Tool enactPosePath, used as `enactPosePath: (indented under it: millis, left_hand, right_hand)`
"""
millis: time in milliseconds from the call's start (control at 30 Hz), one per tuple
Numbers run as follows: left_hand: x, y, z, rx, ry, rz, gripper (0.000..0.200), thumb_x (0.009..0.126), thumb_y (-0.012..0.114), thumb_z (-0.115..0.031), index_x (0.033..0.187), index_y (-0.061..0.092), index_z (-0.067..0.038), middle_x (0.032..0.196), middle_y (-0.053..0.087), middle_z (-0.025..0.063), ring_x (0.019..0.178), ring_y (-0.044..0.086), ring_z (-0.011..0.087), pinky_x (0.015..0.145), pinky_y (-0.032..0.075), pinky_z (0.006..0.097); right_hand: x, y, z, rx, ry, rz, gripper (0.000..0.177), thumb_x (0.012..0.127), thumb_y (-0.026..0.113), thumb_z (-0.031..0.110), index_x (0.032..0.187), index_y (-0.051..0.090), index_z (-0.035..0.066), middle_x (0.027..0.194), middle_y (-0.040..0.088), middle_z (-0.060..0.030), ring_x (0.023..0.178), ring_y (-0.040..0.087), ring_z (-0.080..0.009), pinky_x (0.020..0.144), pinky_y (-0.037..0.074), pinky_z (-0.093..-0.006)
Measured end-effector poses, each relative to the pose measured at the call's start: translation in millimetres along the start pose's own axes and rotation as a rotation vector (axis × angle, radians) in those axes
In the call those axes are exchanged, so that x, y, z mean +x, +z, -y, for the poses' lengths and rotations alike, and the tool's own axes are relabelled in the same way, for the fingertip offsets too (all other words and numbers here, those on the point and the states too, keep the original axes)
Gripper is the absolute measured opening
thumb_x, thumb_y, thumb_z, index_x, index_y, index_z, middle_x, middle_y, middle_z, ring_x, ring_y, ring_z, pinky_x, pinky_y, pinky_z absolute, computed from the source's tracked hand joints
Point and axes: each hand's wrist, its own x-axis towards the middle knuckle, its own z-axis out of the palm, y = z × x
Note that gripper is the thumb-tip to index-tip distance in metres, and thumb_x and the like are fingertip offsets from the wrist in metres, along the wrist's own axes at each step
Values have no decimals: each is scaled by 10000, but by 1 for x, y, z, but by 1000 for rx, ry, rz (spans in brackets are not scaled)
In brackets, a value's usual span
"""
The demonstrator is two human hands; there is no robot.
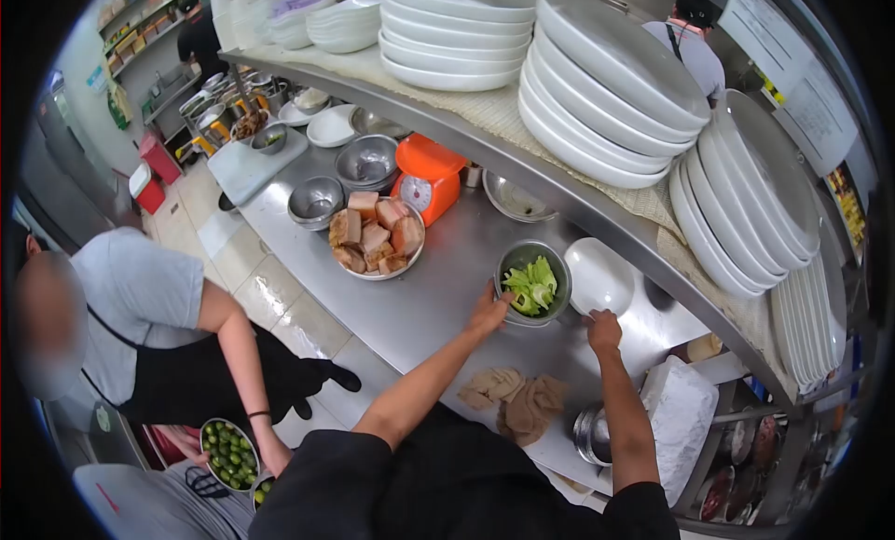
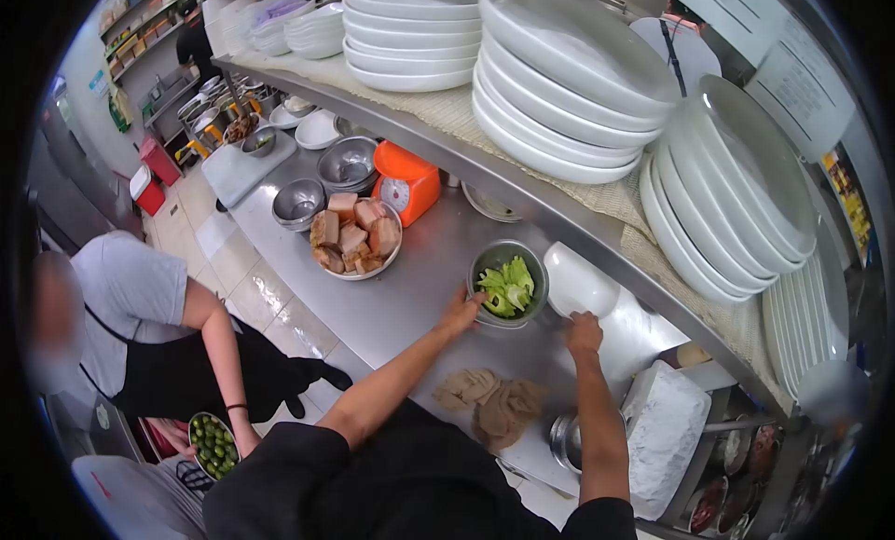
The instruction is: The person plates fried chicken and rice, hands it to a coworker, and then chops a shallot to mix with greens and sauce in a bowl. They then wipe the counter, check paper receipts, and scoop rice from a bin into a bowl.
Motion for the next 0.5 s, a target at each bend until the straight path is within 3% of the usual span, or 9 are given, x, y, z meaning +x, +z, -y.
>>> enactPosePath:
  millis: [67, 133, 167, 300, 367, 500]
  left_hand:
    - [-2, -5, -7, 26, 14, -32, 652, 817, 513, -356, 1374, 259, -131, 1065, 594, 140, 730, 602, 224, 556, 504, 309]
    - [-3, -5, -20, 129, -58, 77, 606, 832, 485, -331, 1371, 296, -130, 1162, 548, 168, 917, 597, 256, 634, 537, 320]
    - [-3, -2, -22, 118, -57, 62, 606, 832, 485, -331, 1371, 296, -130, 1162, 548, 168, 917, 597, 256, 634, 537, 320]
    - [8, 22, -22, 131, 19, 137, 654, 817, 469, -353, 1403, 247, -163, 1158, 555, 168, 841, 621, 263, 620, 542, 317]
    - [8, 35, -33, 183, -93, 161, 677, 801, 486, -372, 1406, 243, -187, 1159, 554, 161, 758, 628, 256, 605, 542, 317]
    - [25, 65, -30, 230, -99, 165, 687, 792, 495, -376, 1407, 239, -210, 1158, 547, 168, 704, 624, 250, 597, 540, 315]
  right_hand:
    - [-5, 0, -13, -18, 16, -8, 262, 810, 579, 353, 959, 647, 148, 957, 582, -120, 951, 560, -300, 768, 486, -419]
    - [-11, -8, -21, -2, 42, 24, 281, 807, 586, 363, 942, 659, 128, 921, 592, -142, 898, 580, -328, 762, 487, -426]
    - [-11, -9, -27, 1, 56, 53, 293, 809, 585, 368, 950, 662, 123, 920, 597, -148, 894, 584, -334, 768, 485, -428]
    - [-13, -4, -49, 42, 133, 41, 313, 818, 581, 369, 985, 662, 117, 954, 605, -155, 919, 582, -336, 785, 479, -432]
    - [-10, -4, -56, -34, 143, 89, 325, 830, 573, 363, 1028, 655, 118, 971, 610, -157, 922, 591, -327, 796, 476, -431]
    - [-13, -3, -77, 155, 98, 92, 334, 807, 576, 312, 1054, 644, 97, 1073, 591, -187, 988, 570, -342, 852, 465, -406]
